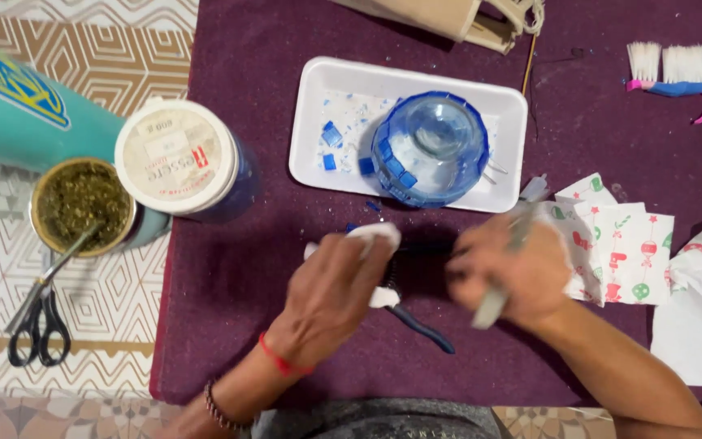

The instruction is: Applying and securing small blue mosaic tiles to a spherical object using a syringe and precision tools.

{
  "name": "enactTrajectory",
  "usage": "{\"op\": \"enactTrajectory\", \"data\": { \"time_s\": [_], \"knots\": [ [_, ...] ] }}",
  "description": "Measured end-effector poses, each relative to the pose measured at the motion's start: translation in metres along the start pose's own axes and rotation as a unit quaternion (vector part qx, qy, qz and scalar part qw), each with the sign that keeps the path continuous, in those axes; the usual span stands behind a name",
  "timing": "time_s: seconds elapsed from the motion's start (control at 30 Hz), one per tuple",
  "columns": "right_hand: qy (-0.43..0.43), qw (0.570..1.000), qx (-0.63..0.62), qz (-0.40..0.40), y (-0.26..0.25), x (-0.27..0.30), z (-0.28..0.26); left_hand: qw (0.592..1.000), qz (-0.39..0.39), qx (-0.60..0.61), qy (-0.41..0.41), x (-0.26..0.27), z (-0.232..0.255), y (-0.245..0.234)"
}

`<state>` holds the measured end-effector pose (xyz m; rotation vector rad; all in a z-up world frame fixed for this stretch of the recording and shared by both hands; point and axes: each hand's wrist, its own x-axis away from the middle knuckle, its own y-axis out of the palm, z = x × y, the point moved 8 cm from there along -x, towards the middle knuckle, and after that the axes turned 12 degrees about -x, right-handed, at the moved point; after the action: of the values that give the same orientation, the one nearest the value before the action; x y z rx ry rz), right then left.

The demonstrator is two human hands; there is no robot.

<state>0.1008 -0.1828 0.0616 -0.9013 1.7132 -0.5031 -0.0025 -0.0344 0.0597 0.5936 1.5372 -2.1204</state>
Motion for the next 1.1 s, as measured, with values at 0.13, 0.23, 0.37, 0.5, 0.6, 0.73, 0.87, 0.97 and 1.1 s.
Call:
{"op": "enactTrajectory", "data": {
  "time_s": [0.13,0.23,0.37,0.5,0.6,0.73,0.87,0.97,1.1],
  "knots": [
    [0.039,0.953,-0.08,0.29,-0.045,-0.002,0.036,0.981,-0.042,-0.16,0.104,-0.017,0.018,0.025],
    [0.104,0.941,-0.112,0.302,-0.045,-0.004,0.05,0.968,-0.021,-0.23,0.095,-0.023,0.023,0.027],
    [0.095,0.973,-0.077,0.196,-0.028,-0.016,0.045,0.967,-0.038,-0.236,0.088,-0.019,0.023,0.036],
    [0.088,0.988,-0.043,0.117,-0.012,-0.021,0.048,0.975,-0.019,-0.204,0.081,-0.021,0.024,0.033],
    [0.109,0.988,-0.005,0.112,-0.006,-0.017,0.056,0.974,-0.018,-0.208,0.084,-0.021,0.024,0.038],
    [0.099,0.984,-0.07,0.128,-0.01,-0.02,0.058,0.984,-0.004,-0.16,0.074,-0.013,0.024,0.045],
    [0.098,0.987,-0.058,0.109,-0.011,-0.025,0.055,0.984,-0.018,-0.162,0.067,-0.011,0.022,0.051],
    [0.1,0.989,-0.048,0.099,-0.01,-0.026,0.054,0.986,-0.025,-0.153,0.066,-0.01,0.021,0.052],
    [0.104,0.989,-0.039,0.097,-0.01,-0.026,0.053,0.985,-0.029,-0.154,0.067,-0.01,0.022,0.051]
  ]
}}
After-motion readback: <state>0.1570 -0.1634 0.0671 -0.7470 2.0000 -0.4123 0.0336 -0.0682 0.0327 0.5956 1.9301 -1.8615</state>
